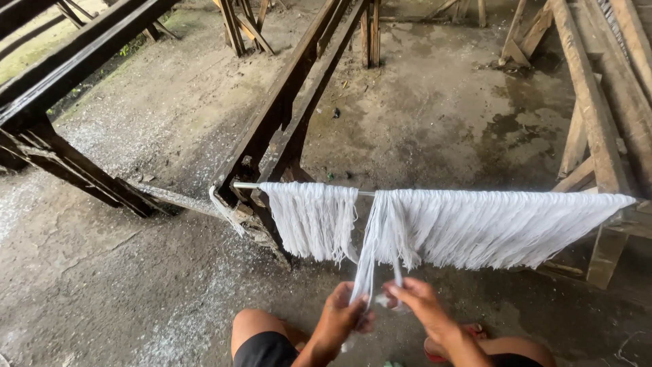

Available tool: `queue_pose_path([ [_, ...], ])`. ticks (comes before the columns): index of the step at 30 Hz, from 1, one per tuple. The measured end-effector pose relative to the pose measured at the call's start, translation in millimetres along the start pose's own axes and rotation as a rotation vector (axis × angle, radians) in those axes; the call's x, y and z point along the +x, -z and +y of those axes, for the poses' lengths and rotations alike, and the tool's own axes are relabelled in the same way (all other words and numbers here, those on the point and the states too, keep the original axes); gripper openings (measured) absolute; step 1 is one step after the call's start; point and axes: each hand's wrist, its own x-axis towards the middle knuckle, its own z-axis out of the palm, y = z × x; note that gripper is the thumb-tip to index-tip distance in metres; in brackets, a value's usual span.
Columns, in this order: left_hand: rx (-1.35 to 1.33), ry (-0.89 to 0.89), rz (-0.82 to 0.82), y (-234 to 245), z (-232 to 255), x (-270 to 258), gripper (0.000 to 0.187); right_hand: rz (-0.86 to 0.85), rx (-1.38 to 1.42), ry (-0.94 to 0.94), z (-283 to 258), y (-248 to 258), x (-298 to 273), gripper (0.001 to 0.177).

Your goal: Separating and organizing long strands of white wick material hanging from a metal rod in a candle studio.

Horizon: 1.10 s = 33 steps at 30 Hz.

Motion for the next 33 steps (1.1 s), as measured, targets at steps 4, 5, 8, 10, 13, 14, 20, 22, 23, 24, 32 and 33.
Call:
queue_pose_path([
  [4, -0.128, 0.008, 0.100, -14, -18, 9, 0.021, -0.083, 0.312, 0.110, 5, -32, -5, 0.021],
  [5, -0.157, -0.014, 0.126, -16, -19, 11, 0.020, -0.073, 0.327, 0.127, 10, -35, -1, 0.017],
  [8, -0.184, -0.157, 0.209, -7, -28, 18, 0.014, -0.125, 0.620, 0.158, -2, -33, -14, 0.023],
  [10, -0.287, -0.177, 0.166, -8, -23, 14, 0.013, -0.181, 0.663, 0.203, 4, -25, -14, 0.019],
  [13, -0.510, -0.172, 0.116, -6, -26, 17, 0.012, -0.233, 0.736, 0.205, 9, -14, -13, 0.026],
  [14, -0.633, -0.150, 0.110, -5, -29, 20, 0.013, -0.232, 0.763, 0.166, 9, -10, -12, 0.040],
  [20, -0.316, -0.162, 0.090, 22, -38, 13, 0.017, 0.237, -0.053, 0.145, 34, 43, 20, 0.026],
  [22, -0.235, -0.152, 0.078, 21, -27, 10, 0.018, 0.231, -0.116, 0.089, 7, 43, 11, 0.028],
  [23, -0.155, -0.133, 0.068, 21, -23, 6, 0.021, 0.225, -0.178, 0.026, -5, 43, 5, 0.029],
  [24, -0.155, -0.133, 0.070, 17, -25, 5, 0.021, 0.223, -0.178, 0.025, -8, 28, -1, 0.029],
  [32, -0.344, -0.028, 0.153, -15, -24, 4, 0.017, -0.149, 0.605, 0.072, 0, -32, -20, 0.026],
  [33, -0.344, -0.028, 0.154, -14, -21, 3, 0.017, -0.149, 0.605, 0.072, 3, -29, -20, 0.026],
])
